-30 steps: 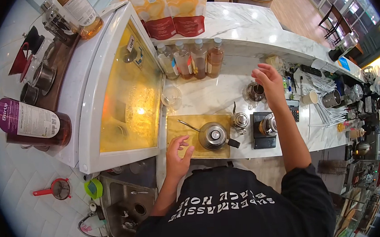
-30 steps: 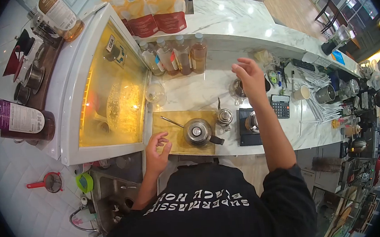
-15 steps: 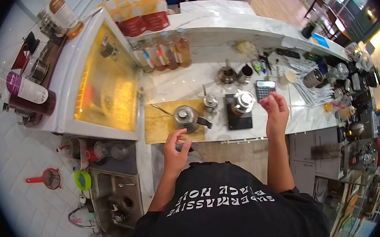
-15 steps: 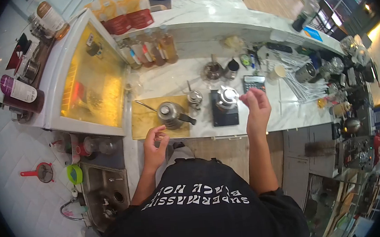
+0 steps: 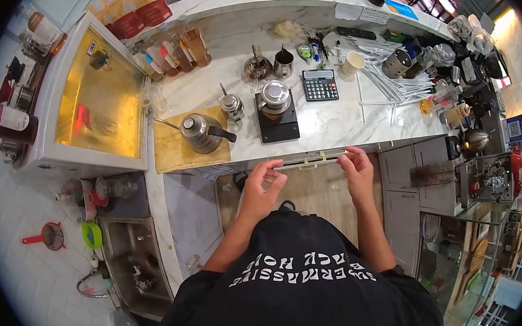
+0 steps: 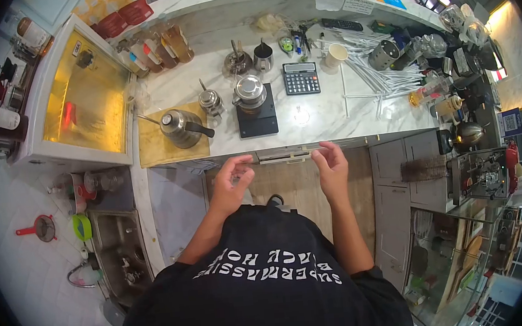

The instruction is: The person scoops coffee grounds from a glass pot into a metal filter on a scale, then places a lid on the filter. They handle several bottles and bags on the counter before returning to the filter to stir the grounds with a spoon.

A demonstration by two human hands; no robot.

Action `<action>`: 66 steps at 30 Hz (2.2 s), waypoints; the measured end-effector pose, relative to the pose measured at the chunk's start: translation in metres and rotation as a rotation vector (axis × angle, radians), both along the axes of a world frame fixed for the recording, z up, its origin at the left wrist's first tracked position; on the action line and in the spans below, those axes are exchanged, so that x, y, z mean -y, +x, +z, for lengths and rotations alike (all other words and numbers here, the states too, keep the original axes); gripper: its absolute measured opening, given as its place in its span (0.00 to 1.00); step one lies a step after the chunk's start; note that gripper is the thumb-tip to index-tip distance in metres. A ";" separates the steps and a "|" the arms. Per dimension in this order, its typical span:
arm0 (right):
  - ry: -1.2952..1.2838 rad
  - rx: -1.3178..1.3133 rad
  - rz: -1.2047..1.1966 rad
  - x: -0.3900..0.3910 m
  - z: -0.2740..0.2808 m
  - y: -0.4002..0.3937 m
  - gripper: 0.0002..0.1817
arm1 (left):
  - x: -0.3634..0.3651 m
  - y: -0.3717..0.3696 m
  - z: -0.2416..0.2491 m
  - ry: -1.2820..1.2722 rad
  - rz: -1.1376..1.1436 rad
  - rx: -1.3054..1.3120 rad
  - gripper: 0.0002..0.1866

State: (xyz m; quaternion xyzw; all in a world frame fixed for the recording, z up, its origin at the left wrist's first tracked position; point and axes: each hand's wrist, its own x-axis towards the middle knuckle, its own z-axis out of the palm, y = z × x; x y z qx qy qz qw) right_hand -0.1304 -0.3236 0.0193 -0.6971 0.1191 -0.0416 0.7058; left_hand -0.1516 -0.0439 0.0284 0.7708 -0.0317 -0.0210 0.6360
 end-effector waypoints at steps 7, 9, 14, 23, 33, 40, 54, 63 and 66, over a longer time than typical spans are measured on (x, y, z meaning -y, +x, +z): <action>-0.081 0.037 0.141 -0.020 -0.013 0.086 0.19 | -0.005 0.011 -0.002 -0.410 0.030 -0.102 0.18; -0.126 0.076 0.182 -0.028 -0.015 0.114 0.21 | -0.013 0.021 -0.007 -0.427 0.108 -0.062 0.17; -0.224 0.035 0.259 -0.065 0.010 0.157 0.26 | -0.041 0.048 -0.005 -0.355 0.209 -0.051 0.16; -0.916 0.328 0.576 -0.121 0.024 0.211 0.36 | -0.073 0.120 0.007 -0.380 0.206 -0.138 0.17; -0.671 0.338 0.491 -0.114 0.036 0.219 0.34 | -0.068 0.141 -0.019 -0.337 0.133 -0.191 0.17; -0.638 0.250 0.367 -0.058 0.007 0.231 0.35 | -0.063 0.157 -0.013 -0.371 0.193 -0.166 0.17; -1.094 0.232 0.416 -0.031 -0.106 0.189 0.38 | -0.053 0.184 -0.016 -0.269 0.214 -0.194 0.17; -1.085 0.286 0.415 -0.034 -0.126 0.185 0.29 | -0.051 0.191 -0.018 -0.272 0.213 -0.199 0.17; -1.069 0.310 0.420 -0.030 -0.128 0.185 0.27 | -0.050 0.193 -0.018 -0.273 0.220 -0.198 0.17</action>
